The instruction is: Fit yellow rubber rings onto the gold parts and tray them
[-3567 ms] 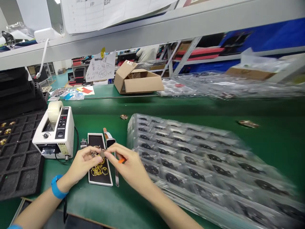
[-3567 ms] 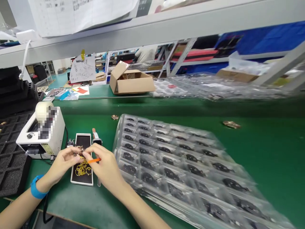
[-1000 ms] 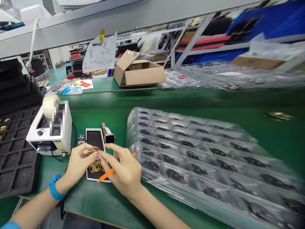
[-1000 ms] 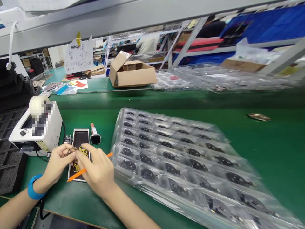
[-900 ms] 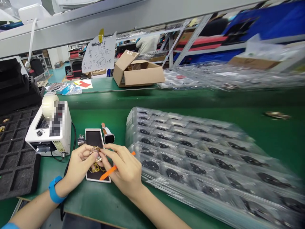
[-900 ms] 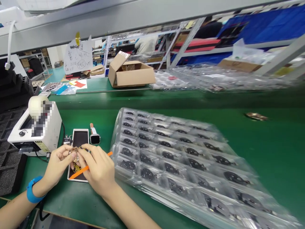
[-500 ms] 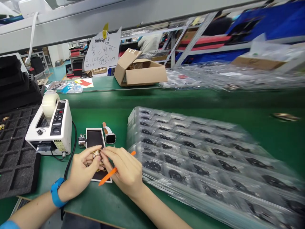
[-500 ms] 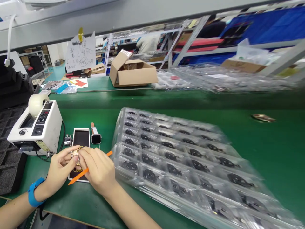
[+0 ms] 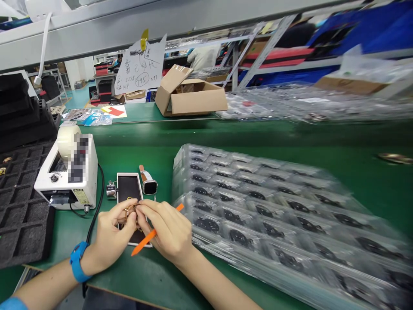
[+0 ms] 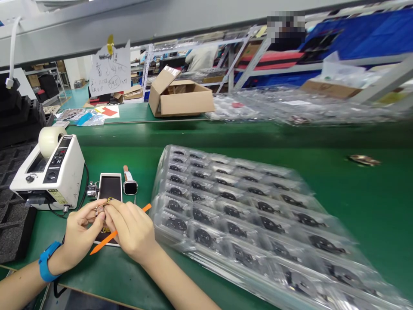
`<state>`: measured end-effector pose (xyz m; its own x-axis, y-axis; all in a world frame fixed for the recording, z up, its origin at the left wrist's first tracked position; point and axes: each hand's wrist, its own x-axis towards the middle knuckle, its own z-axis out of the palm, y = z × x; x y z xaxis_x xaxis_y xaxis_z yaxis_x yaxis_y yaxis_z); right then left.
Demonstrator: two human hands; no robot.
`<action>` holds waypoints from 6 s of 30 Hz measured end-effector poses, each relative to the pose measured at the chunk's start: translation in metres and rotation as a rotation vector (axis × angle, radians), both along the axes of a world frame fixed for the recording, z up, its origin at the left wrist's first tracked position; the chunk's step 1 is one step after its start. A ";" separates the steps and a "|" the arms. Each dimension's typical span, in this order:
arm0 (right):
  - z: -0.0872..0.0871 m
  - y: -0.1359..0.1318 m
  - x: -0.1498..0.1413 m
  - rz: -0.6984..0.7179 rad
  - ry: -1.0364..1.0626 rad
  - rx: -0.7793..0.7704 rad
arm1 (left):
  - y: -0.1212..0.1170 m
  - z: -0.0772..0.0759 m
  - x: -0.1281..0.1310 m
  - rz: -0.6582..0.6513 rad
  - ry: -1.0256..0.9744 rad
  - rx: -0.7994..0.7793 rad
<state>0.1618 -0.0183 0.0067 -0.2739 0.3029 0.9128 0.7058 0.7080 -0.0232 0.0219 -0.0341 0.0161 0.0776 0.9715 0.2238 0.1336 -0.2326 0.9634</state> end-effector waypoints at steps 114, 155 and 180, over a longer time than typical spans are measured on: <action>0.002 0.002 -0.002 0.650 0.963 -1.589 | 0.021 -0.003 -0.015 0.036 0.390 0.395; 0.017 -0.004 0.013 0.887 0.758 -1.622 | -0.003 0.039 -0.032 -0.182 0.235 0.091; 0.018 -0.004 0.016 0.842 0.685 -1.586 | 0.004 0.025 -0.031 -0.210 0.283 0.073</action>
<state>0.1774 -0.0226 0.0249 -0.5387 0.8421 -0.0248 -0.1640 -0.1337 -0.9774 -0.0093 -0.0306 0.0410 0.3429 0.9100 0.2331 0.3344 -0.3502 0.8750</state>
